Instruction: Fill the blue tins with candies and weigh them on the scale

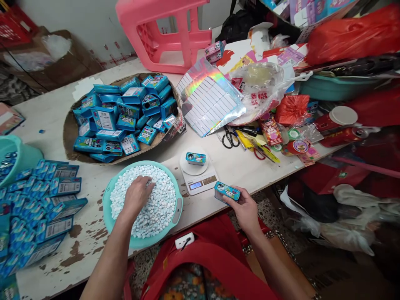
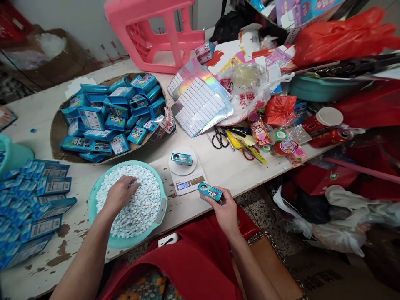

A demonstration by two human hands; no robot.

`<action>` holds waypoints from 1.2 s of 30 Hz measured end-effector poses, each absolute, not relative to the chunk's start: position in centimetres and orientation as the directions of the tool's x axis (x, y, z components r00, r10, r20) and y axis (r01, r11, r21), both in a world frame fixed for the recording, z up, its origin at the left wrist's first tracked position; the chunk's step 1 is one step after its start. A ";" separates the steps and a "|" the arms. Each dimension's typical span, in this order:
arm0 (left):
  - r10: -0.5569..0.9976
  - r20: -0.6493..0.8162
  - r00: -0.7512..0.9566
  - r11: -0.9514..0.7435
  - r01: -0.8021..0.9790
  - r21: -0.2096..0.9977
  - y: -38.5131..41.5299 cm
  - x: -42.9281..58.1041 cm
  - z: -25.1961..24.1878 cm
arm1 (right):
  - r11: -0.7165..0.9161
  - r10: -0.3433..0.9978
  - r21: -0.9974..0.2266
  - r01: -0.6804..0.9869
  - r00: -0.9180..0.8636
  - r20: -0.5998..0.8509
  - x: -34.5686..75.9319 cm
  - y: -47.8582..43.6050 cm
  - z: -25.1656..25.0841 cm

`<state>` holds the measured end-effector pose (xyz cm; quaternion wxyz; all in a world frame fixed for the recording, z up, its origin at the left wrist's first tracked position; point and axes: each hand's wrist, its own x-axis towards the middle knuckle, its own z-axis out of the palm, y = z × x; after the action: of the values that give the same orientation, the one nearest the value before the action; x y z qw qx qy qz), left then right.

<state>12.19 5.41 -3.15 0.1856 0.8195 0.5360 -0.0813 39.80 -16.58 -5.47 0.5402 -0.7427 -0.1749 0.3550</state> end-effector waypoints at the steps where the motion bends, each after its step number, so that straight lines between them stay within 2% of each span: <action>1: 0.850 -0.328 0.412 -0.348 0.907 0.236 5.4 12.1 -3.2 | -0.355 0.649 -0.927 -0.120 0.682 -0.336 39.6 -16.6 -5.4; 9: 0.871 -0.296 0.392 -0.275 0.888 0.367 5.8 10.9 -2.9 | -0.355 0.661 -0.930 -0.092 0.679 -0.320 38.9 -16.7 -5.4; 13: 0.895 -0.312 0.320 -0.165 0.885 0.436 6.3 10.3 -3.2 | -0.360 0.659 -0.929 -0.090 0.680 -0.321 39.1 -16.6 -5.3; 15: 0.885 -0.347 0.310 -0.159 0.902 0.401 6.4 10.2 -3.4 | -0.356 0.656 -0.930 -0.091 0.684 -0.318 39.3 -16.5 -5.2; 19: 0.850 -0.389 0.355 -0.264 0.926 0.269 6.5 10.3 -3.3 | -0.354 0.649 -0.931 -0.082 0.696 -0.308 39.7 -16.3 -5.3; 22: 0.823 -0.433 0.369 -0.295 0.928 0.229 6.8 10.2 -2.8 | -0.352 0.646 -0.932 -0.082 0.700 -0.305 40.0 -16.1 -5.6; 28: 0.732 -0.520 0.441 -0.300 0.893 0.335 6.8 9.6 -2.0 | -0.363 0.648 -0.927 -0.093 0.690 -0.322 40.0 -16.0 -5.5; 33: 0.760 -0.462 0.456 -0.326 0.884 0.336 5.9 10.1 -2.1 | -0.376 0.659 -0.922 -0.089 0.674 -0.334 39.4 -15.7 -5.2; 36: 0.825 -0.417 0.380 -0.225 0.899 0.375 5.6 9.5 -2.1 | -0.372 0.671 -0.925 -0.079 0.665 -0.327 39.0 -15.6 -5.0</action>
<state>9.50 5.57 -2.08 0.2862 0.7799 0.5529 -0.0647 39.04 -15.61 -5.03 0.5240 -0.7471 -0.1983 0.3577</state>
